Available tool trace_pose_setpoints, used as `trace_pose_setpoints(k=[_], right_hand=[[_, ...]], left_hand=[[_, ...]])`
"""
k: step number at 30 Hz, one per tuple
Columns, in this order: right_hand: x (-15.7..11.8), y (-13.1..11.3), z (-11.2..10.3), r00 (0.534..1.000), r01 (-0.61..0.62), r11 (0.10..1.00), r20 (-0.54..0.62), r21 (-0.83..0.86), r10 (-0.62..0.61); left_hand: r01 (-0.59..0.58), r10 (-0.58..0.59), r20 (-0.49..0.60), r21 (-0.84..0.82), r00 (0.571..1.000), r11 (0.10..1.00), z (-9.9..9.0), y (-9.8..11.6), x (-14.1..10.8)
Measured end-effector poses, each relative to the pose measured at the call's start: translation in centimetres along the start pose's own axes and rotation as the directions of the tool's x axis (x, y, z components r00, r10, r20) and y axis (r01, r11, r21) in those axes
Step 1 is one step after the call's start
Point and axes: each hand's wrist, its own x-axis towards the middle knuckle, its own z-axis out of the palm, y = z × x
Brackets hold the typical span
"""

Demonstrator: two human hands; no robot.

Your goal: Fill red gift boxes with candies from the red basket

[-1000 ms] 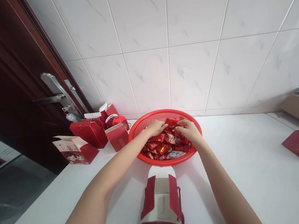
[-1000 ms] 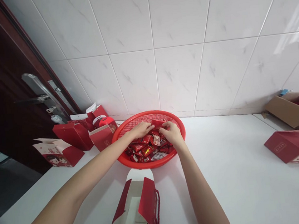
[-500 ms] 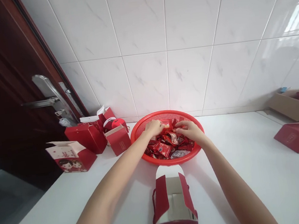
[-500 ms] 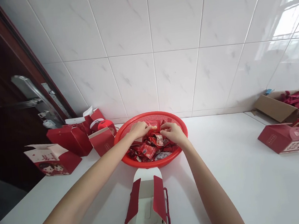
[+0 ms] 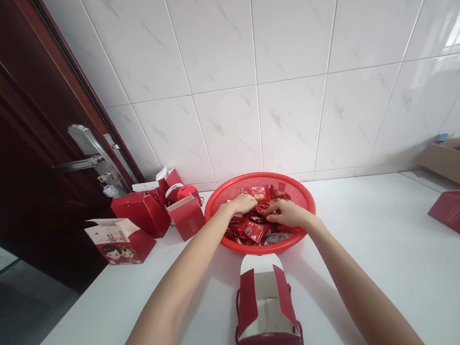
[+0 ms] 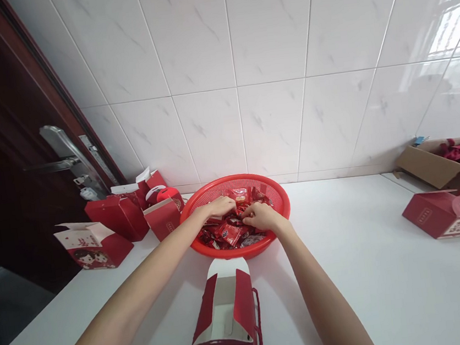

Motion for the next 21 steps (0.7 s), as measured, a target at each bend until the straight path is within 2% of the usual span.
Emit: trace_pose_setpoints(k=[6, 10, 15, 21], right_hand=[[0.3, 0.2, -0.1, 0.998, -0.028, 0.998, -0.061, -0.052, 0.025], [0.1, 0.0, -0.3, 1.0, -0.001, 0.996, 0.006, -0.09, 0.001], [-0.2, -0.5, -0.3, 0.988, 0.06, 0.992, 0.146, -0.111, -0.043], [0.1, -0.1, 0.0, 0.995, 0.057, 0.992, 0.082, -0.109, -0.048]], left_hand=[[0.09, -0.092, 0.101, 0.024, 0.991, 0.996, -0.6, 0.8, -0.9], [0.114, -0.122, 0.162, 0.062, 0.979, 0.992, -1.1, 1.6, -1.7], [0.13, -0.15, 0.153, 0.138, 0.977, 0.982, -1.0, 2.2, -1.8], [0.118, -0.138, 0.152, 0.131, 0.979, 0.984, -0.6, 1.8, -1.2]])
